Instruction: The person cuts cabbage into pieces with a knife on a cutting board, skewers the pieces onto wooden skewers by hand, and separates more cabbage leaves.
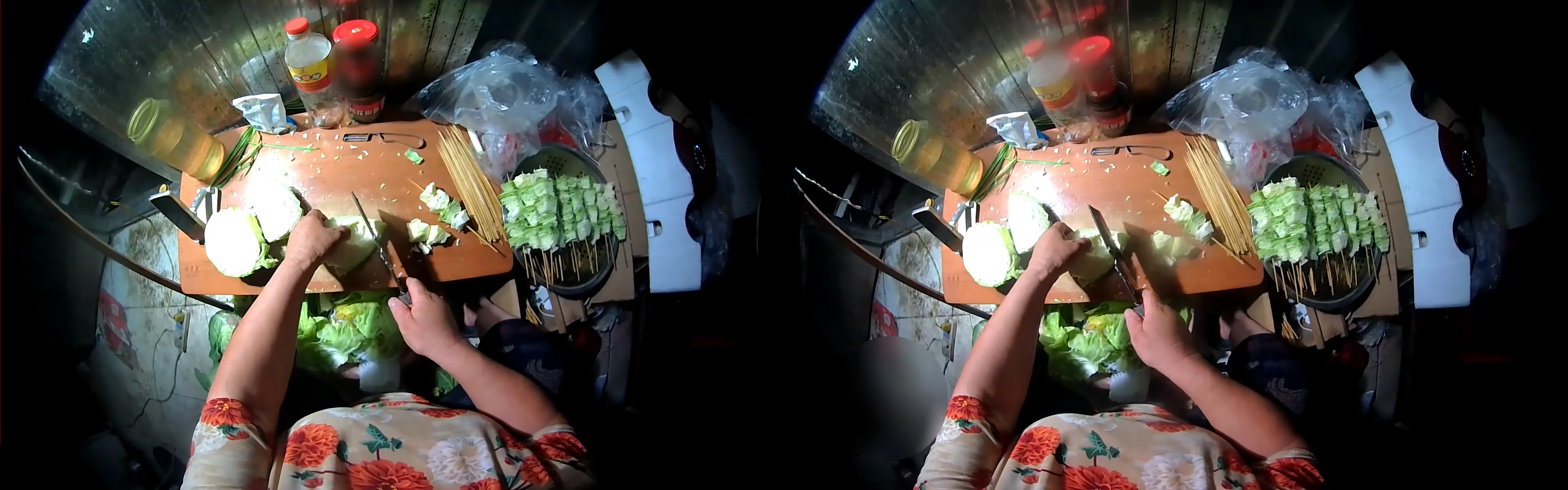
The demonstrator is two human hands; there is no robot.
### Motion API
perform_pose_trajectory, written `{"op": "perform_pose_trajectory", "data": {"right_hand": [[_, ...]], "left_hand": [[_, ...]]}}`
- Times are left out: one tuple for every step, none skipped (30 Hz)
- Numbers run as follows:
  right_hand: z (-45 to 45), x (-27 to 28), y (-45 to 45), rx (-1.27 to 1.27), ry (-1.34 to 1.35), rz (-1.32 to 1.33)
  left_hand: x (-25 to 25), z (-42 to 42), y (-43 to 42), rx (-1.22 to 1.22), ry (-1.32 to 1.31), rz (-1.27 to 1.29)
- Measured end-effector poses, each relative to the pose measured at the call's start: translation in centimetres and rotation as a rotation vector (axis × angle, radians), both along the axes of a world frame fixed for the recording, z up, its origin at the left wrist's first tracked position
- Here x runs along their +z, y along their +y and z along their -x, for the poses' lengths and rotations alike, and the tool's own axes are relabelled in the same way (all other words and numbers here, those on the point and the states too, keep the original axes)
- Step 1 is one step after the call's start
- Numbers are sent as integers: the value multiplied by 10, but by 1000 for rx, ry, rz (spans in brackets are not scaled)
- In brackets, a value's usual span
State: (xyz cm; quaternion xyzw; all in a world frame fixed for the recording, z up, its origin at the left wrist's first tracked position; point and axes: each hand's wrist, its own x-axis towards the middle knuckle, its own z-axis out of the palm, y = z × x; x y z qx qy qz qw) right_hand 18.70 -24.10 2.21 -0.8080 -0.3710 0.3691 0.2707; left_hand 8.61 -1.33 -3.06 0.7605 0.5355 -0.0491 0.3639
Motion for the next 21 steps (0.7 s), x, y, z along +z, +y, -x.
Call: {"op": "perform_pose_trajectory", "data": {"right_hand": [[0, 0, 0, 1, 0, 1], [0, -1, 1, 6, 2, 28], [-1, -1, 2, 11, 4, 56], [-1, -2, 2, 12, 4, 56], [-2, -2, 3, 19, 8, 73], [-3, -3, 4, 25, 12, 90], [-5, -2, 5, 25, 13, 91], [-8, -1, 7, 39, 27, 117], [-10, 0, 8, 53, 41, 143], [-11, -1, 9, 52, 42, 145], [-13, -4, 10, 63, 39, 142], [-14, -5, 11, 73, 36, 139], [-17, -2, 13, 72, 37, 140], [-20, 3, 17, 93, 77, 193], [-22, 6, 20, 113, 117, 245], [-25, 1, 23, 112, 117, 247], [-27, -9, 25, 140, 92, 243], [-28, -17, 26, 167, 66, 239], [-27, -21, 27, 146, 89, 257], [-24, -27, 25, 143, 86, 255], [-18, -32, 22, 88, 53, 197]], "left_hand": [[0, 0, 0, 1, 0, 1], [0, -1, 0, -10, -3, -7], [0, -1, 0, -20, -6, -14], [0, -2, 0, -20, -6, -14], [2, -3, -1, -25, -3, -25], [4, -3, -2, -31, 0, -36], [4, -4, -2, -31, 1, -35], [5, -4, -3, -38, 15, -34], [6, -5, -3, -46, 29, -34], [8, -6, -5, -47, 30, -33], [12, -7, -7, -48, 38, -33], [13, -7, -8, -49, 47, -34], [13, -8, -9, -50, 47, -33], [12, -8, -9, -61, 59, -44], [12, -9, -10, -72, 70, -55], [12, -9, -10, -73, 70, -53], [13, -9, -11, -76, 79, -64], [14, -9, -12, -80, 86, -75], [13, -7, -12, -82, 84, -76], [10, -4, -11, -96, 85, -50], [8, -1, -10, -109, 86, -25]]}}
